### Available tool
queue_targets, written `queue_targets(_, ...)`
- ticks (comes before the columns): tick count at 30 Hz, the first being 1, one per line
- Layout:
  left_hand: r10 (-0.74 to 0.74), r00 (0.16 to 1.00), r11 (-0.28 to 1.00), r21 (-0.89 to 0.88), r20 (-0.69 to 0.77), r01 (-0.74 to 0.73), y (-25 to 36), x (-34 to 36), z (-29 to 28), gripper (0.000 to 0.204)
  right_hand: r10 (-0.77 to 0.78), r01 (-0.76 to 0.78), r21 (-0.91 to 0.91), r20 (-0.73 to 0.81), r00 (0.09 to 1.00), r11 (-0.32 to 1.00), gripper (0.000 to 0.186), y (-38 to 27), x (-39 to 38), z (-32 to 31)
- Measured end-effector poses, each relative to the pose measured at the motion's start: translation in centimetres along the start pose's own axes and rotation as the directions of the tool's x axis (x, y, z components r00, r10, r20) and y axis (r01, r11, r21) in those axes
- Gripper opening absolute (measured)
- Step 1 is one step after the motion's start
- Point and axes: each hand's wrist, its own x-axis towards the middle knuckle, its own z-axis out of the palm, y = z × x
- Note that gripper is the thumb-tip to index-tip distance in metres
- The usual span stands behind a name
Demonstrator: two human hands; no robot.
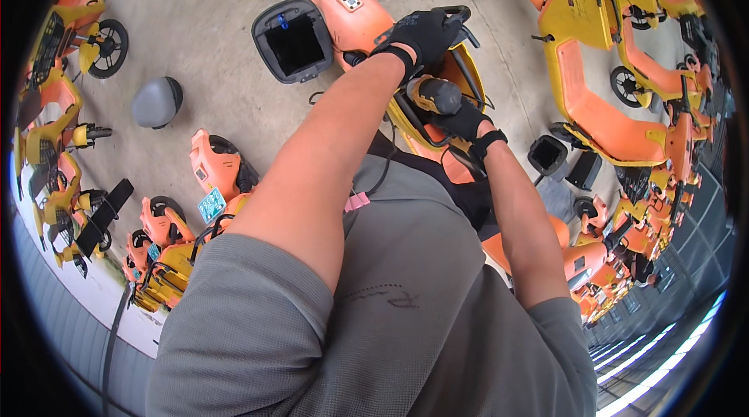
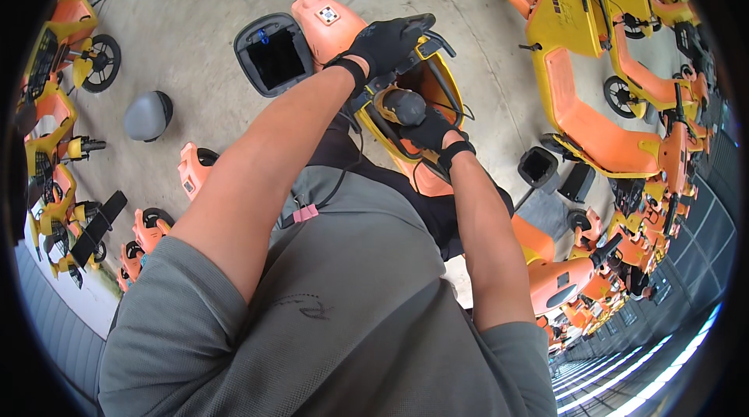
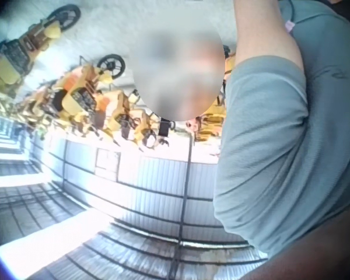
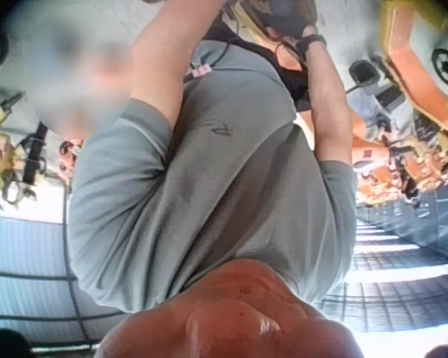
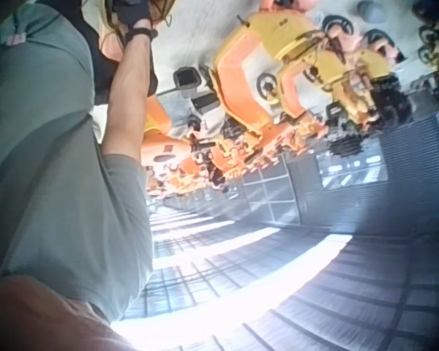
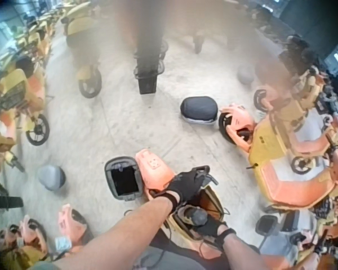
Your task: The person uses a power drill to remove screws from the interior compartment of a scooter, positions a plastic component inside, and uses the drill to secure the part with screws.
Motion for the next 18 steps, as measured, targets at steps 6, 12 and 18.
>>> queue_targets(6,-0.007,0.999,0.994,-0.107,0.050,0.013,1.0,-0.5,-0.7,0.059,-0.046,0.046,-0.006,0.015,0.999,0.999,0.038,1.7,0.9,-0.1)
queue_targets(12,-0.009,0.999,0.994,-0.107,0.037,0.013,1.0,-0.6,-0.8,0.059,-0.034,0.033,0.045,0.010,0.999,0.998,0.038,2.3,1.0,0.3)
queue_targets(18,0.019,1.000,0.998,-0.063,0.019,-0.017,1.1,-1.0,-1.1,0.051,0.034,-0.034,0.048,-0.013,0.999,0.998,0.037,1.2,0.2,0.6)
